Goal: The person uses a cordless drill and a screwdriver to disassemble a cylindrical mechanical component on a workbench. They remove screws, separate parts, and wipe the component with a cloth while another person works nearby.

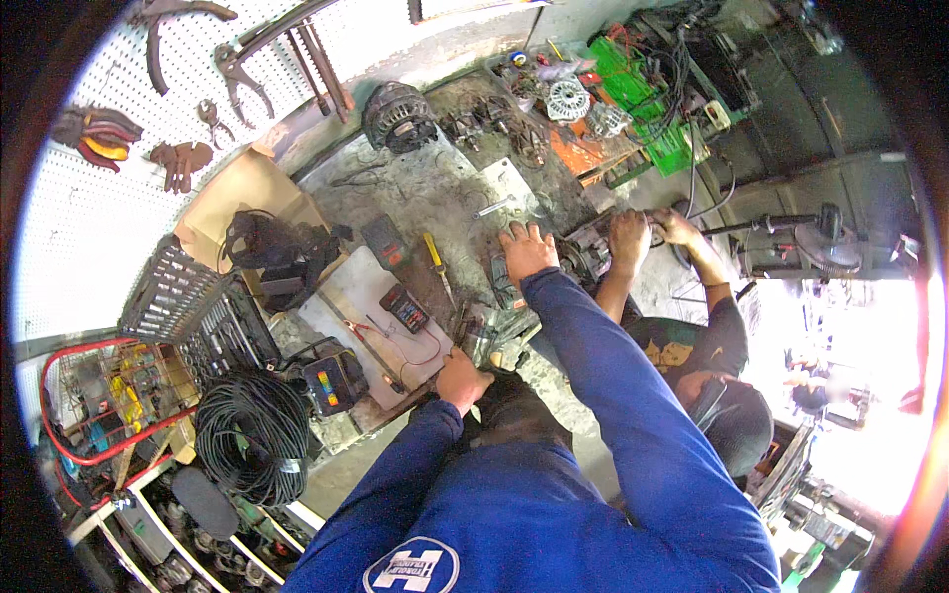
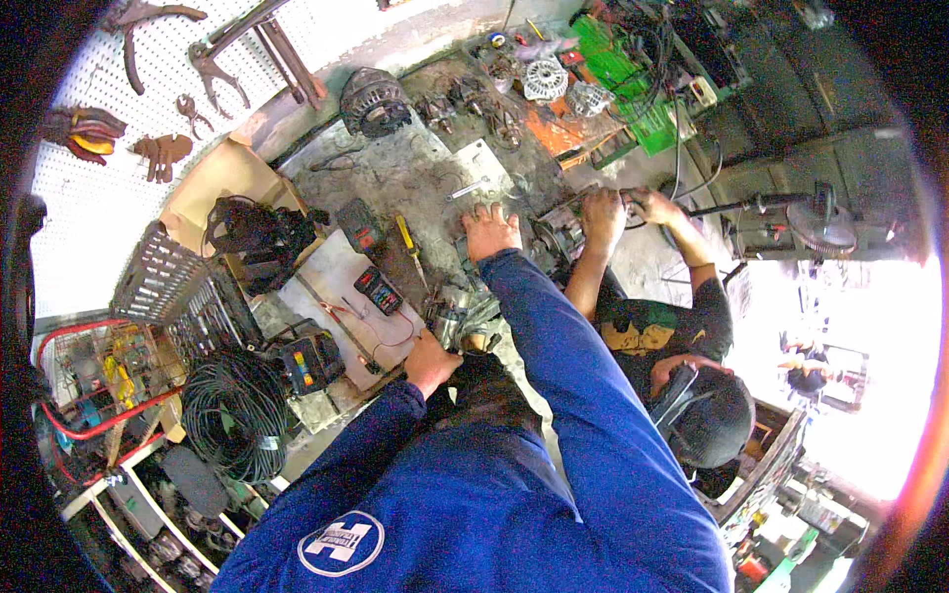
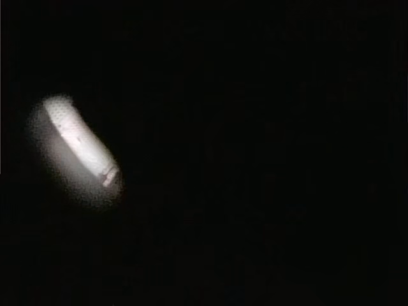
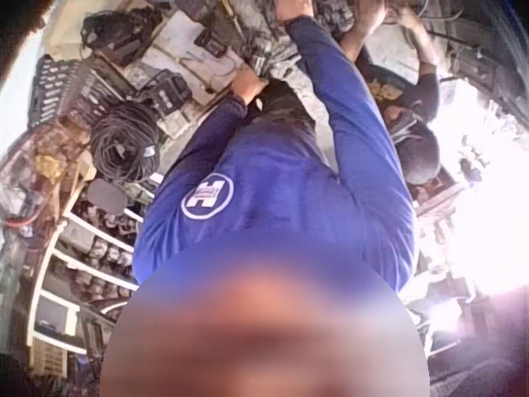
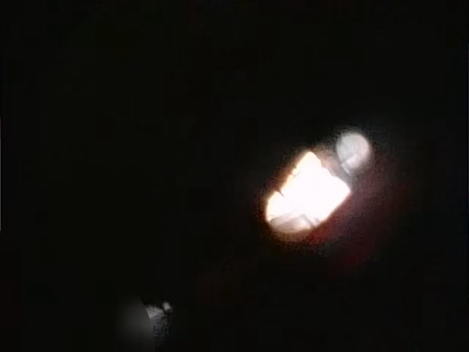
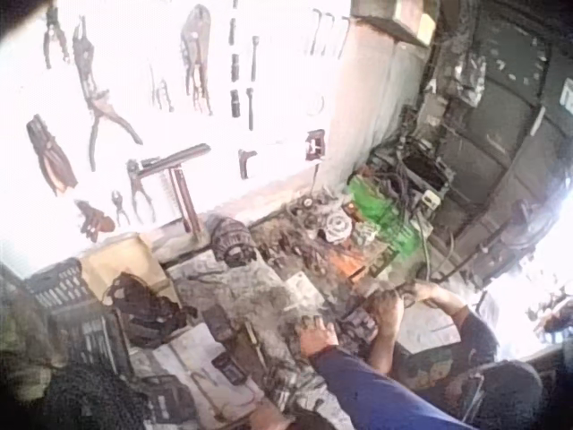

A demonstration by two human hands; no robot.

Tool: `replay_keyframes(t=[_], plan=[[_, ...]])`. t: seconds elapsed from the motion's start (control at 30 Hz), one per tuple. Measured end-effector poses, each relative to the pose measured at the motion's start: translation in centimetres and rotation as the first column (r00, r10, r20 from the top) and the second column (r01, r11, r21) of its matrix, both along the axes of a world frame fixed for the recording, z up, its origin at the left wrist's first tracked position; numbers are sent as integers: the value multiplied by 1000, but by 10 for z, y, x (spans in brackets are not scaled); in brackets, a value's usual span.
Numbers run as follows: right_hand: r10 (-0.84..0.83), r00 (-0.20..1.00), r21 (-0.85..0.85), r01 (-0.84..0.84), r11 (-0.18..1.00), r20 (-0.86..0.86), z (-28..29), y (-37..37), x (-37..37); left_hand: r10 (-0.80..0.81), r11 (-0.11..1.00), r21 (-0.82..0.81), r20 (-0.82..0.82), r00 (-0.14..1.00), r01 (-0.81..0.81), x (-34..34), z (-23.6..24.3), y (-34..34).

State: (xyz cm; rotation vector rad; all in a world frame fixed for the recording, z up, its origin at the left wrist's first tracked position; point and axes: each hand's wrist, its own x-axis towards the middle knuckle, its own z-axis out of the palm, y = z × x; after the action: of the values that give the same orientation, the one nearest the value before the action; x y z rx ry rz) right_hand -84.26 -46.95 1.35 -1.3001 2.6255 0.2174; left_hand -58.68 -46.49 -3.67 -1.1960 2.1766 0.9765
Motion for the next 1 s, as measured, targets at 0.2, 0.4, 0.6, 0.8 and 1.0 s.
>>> replay_keyframes(t=[0.2, 0.4, 0.6, 0.8, 1.0], plan=[[92, 954, 394, -205, 896, 286, 15, -41, -40, 54, 998, 39, 45, 997, -56, -2, 4, -4], [169, 969, 174, -200, 964, 181, 42, -84, -48, 79, 995, 66, 31, 996, -81, -1, -2, -4], [-135, 943, -25, 149, 989, 303, 13, -166, -88, 8, 996, 82, 106, 994, -17, -3, -6, -3], [-391, 740, -102, 523, 846, 548, -23, -187, -99, 9, 998, 60, 31, 999, -11, -2, -8, -2], [-385, 791, -451, 595, 665, 475, 9, -118, -3, -2, 999, 46, 23, 1000, 1, 3, -27, 1]])
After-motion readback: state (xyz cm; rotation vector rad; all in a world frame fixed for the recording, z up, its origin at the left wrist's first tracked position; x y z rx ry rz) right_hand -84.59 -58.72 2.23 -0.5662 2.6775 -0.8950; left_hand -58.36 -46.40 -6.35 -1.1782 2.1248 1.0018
